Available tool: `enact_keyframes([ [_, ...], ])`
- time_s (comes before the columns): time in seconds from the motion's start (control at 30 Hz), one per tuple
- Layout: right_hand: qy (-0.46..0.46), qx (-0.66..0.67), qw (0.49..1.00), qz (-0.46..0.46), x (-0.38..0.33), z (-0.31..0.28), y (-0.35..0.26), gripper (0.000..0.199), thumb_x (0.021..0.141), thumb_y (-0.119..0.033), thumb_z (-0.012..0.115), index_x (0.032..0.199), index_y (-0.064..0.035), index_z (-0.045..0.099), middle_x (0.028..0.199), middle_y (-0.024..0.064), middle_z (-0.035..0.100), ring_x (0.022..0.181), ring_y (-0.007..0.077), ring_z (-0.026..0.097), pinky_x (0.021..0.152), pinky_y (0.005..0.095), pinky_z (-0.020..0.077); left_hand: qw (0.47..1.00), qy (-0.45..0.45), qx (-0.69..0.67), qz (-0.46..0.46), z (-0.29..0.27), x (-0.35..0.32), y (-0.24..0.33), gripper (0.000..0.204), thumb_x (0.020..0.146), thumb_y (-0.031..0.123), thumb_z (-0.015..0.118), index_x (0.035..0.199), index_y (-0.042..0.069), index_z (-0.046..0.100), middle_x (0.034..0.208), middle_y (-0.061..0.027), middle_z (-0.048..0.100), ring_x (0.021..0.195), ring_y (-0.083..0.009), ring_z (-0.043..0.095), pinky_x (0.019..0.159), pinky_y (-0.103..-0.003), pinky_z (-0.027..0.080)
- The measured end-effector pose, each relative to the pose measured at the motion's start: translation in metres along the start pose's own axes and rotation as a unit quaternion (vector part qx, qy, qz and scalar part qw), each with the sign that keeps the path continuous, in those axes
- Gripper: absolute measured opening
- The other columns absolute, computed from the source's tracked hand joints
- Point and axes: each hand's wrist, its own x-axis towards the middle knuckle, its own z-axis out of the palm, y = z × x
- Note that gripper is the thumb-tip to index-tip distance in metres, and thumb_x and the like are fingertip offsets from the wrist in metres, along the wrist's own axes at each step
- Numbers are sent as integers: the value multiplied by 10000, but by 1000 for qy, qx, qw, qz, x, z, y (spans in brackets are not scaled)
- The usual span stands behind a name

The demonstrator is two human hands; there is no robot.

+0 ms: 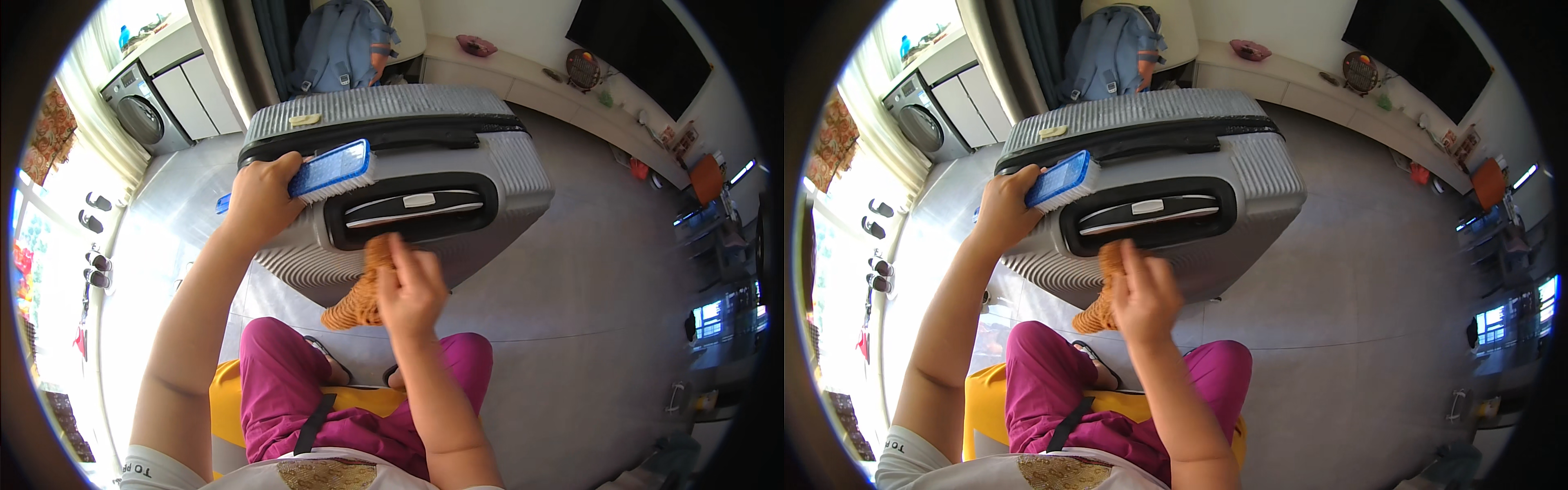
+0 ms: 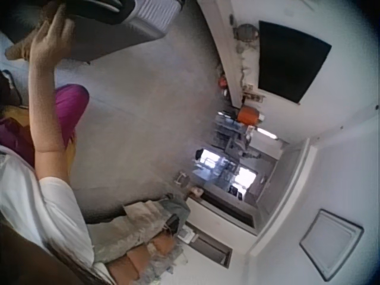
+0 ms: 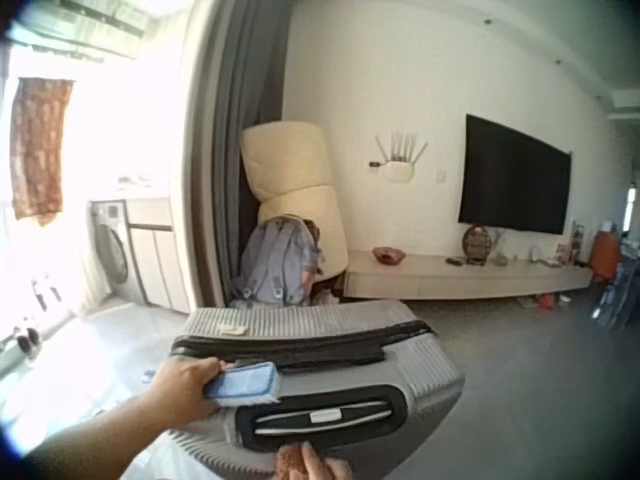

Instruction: The person cleans a suitcase by brushing the textured surface and wiping it with a cloth.

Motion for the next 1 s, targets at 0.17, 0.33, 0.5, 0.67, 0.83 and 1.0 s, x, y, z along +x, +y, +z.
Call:
enact_keyframes([
  [0.17,140,-64,983,103,13,-37,69,363,769,22,664,1129,-26,677,833,99,584,725,243,598,646,350,511,1000,-6,8,-9,4,1,0,295,625,114,731,852,50,554,721,-191,621,761,-410,607,677,-490,476],
  [0.33,102,13,977,186,-2,-33,53,383,739,-1,732,1118,-12,682,814,46,544,703,152,543,657,273,487,1000,-1,11,-11,2,0,1,293,624,116,730,860,52,569,743,-188,633,764,-404,613,679,-485,480],
  [0.5,90,-1,980,177,-3,-18,28,514,693,-144,843,1154,-32,644,859,40,547,750,161,536,730,301,472,1000,5,13,-18,1,-1,4,292,627,119,734,869,59,582,743,-177,641,772,-391,625,682,-473,492],
  [0.67,88,58,966,237,4,2,13,703,701,-177,874,1242,-24,452,991,49,547,874,130,505,799,275,461,1000,6,9,-14,6,1,0,293,629,118,742,870,64,585,744,-169,646,773,-381,633,683,-463,499],
  [0.83,91,143,934,314,8,1,6,664,710,-175,861,1218,-25,460,993,51,533,873,139,500,800,287,457,1000,4,7,-4,6,-1,-2,311,632,123,755,892,63,596,743,-167,648,770,-375,637,683,-457,503],
  [1.0,99,186,921,328,10,4,0,662,715,-166,856,1213,-27,443,993,57,536,881,143,507,802,294,458,1000,7,9,-3,7,-2,-2,323,639,125,758,915,65,603,744,-164,650,770,-369,640,685,-457,505],
])
